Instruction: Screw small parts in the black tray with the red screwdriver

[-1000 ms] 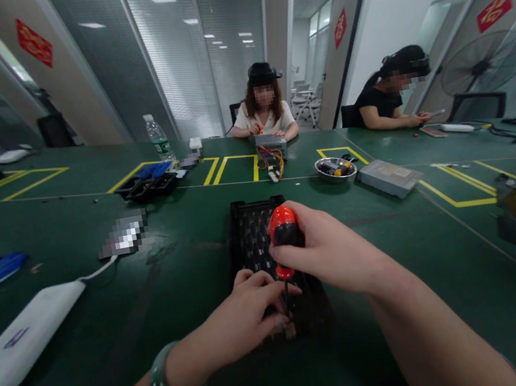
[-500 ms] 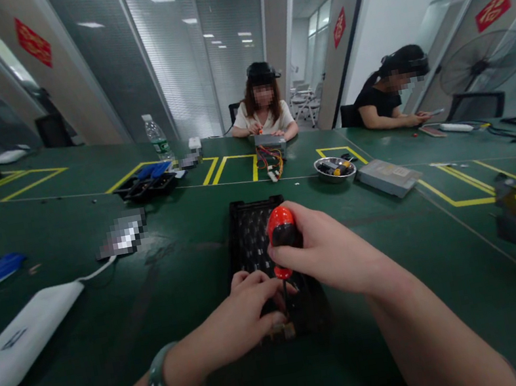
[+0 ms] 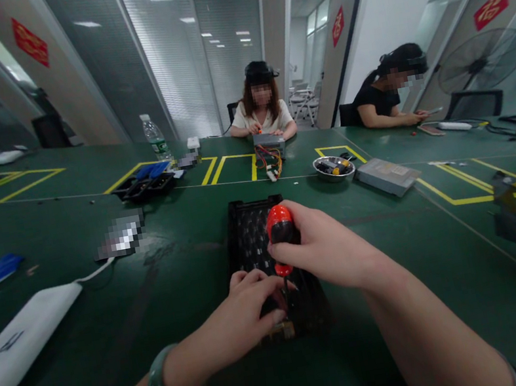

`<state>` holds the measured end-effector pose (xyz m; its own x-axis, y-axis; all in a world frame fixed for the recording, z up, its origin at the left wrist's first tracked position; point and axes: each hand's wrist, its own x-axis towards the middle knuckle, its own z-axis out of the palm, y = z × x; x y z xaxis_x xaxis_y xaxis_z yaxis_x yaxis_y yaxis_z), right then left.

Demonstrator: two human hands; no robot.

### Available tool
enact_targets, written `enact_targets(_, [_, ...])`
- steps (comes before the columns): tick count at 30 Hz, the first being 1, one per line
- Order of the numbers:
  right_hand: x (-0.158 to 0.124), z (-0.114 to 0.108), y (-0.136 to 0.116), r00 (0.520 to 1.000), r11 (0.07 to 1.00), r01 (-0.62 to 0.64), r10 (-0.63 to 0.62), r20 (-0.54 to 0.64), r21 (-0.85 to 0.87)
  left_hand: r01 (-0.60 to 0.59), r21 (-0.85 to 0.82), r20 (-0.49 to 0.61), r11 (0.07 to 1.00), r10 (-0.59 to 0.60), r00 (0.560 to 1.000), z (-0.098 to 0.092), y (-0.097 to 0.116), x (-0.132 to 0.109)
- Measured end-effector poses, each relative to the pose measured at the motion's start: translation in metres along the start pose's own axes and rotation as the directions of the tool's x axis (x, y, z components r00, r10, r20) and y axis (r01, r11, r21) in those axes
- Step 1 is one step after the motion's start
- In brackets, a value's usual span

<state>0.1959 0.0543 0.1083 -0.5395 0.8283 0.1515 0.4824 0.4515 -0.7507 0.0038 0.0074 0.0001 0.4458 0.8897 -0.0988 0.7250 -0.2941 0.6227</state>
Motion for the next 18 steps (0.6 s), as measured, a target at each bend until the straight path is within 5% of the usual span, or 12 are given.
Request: enact_targets(18, [-0.005,0.001,-0.01,0.999,0.998,0.041,-0.039,0.037,-0.045,-0.094,0.035,-0.013,0.995,0.095,0.995,-0.005,0.004,-0.001])
